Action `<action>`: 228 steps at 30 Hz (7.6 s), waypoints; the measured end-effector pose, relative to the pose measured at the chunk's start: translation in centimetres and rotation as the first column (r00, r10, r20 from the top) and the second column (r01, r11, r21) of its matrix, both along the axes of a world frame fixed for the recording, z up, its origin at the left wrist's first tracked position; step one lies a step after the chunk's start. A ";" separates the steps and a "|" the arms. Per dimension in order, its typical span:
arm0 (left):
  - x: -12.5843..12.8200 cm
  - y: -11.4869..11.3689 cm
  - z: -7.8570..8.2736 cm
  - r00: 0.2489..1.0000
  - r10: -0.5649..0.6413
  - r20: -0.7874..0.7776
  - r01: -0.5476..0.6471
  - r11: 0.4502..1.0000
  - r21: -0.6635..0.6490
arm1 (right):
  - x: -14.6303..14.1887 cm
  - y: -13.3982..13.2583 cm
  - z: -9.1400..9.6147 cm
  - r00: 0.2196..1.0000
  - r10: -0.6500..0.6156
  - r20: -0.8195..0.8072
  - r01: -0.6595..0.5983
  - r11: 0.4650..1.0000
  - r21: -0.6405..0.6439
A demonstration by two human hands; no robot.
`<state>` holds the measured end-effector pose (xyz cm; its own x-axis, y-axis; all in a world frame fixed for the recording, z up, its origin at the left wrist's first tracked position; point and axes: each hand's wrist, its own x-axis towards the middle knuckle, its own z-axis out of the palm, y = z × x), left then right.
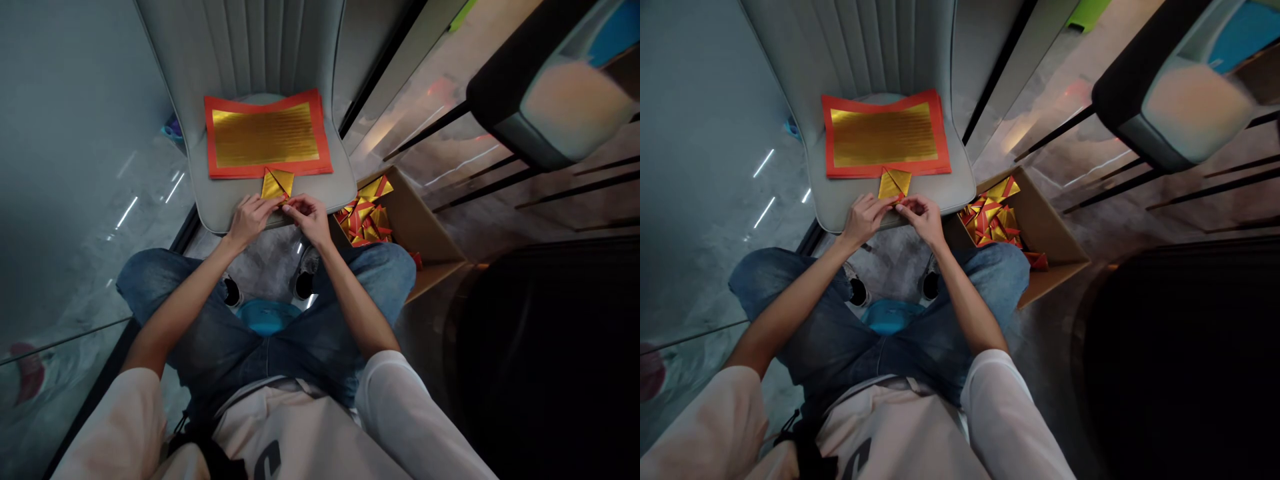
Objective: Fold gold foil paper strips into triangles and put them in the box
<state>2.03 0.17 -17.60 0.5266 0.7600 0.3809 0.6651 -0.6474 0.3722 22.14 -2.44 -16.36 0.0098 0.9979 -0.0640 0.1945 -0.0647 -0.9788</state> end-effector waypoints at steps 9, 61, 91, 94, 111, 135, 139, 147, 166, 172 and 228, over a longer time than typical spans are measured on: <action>0.2 0.0 0.2 0.999 -0.024 0.036 0.024 1.000 -0.010 | 0.5 0.6 -2.1 0.993 0.040 -0.107 -0.016 0.977 0.215; -0.7 -1.2 -1.0 0.977 -0.038 0.210 0.048 0.998 -0.044 | 3.7 -0.9 -3.5 0.871 -0.039 0.490 -0.261 0.808 0.528; 2.4 -8.0 -0.6 0.589 0.645 0.487 0.162 0.497 -0.853 | 1.5 -3.2 -3.8 0.988 0.106 -0.108 -0.089 0.985 0.147; 2.4 -8.3 -0.4 0.634 0.585 0.506 0.146 0.552 -0.821 | 1.2 -3.2 -3.7 0.977 0.097 -0.190 -0.077 0.991 0.111; -3.5 -4.3 3.5 0.943 0.037 0.329 0.019 0.986 -0.167 | 3.2 -3.3 -0.9 0.881 0.352 0.315 -0.431 0.873 0.230; -2.5 -5.0 1.6 0.985 -0.037 0.168 0.113 0.876 -0.469 | 1.7 -3.9 -1.5 0.850 0.371 0.373 -0.460 0.869 0.185; -2.8 -4.7 1.5 0.961 0.062 0.271 0.082 0.868 -0.489 | 3.0 -3.8 -1.1 0.894 0.393 0.214 -0.426 0.895 0.135; -3.1 -4.2 0.9 0.916 0.174 0.360 0.076 0.808 -0.584 | 2.9 -3.8 -0.8 0.927 0.374 -0.032 -0.373 0.928 0.017; -4.4 -3.3 0.1 0.868 0.303 0.393 0.035 0.752 -0.658 | 3.2 -4.3 -1.0 0.865 0.302 -0.401 -0.436 0.848 -0.302; -4.4 -3.7 1.1 0.898 0.222 0.379 0.090 0.751 -0.654 | 4.0 -4.6 -0.5 0.872 0.370 -0.320 -0.457 0.850 -0.263; -2.9 7.8 3.1 0.874 0.417 0.250 -0.333 0.888 -0.317 | 11.6 -5.6 -7.2 0.316 -0.842 -0.438 0.748 0.505 -0.432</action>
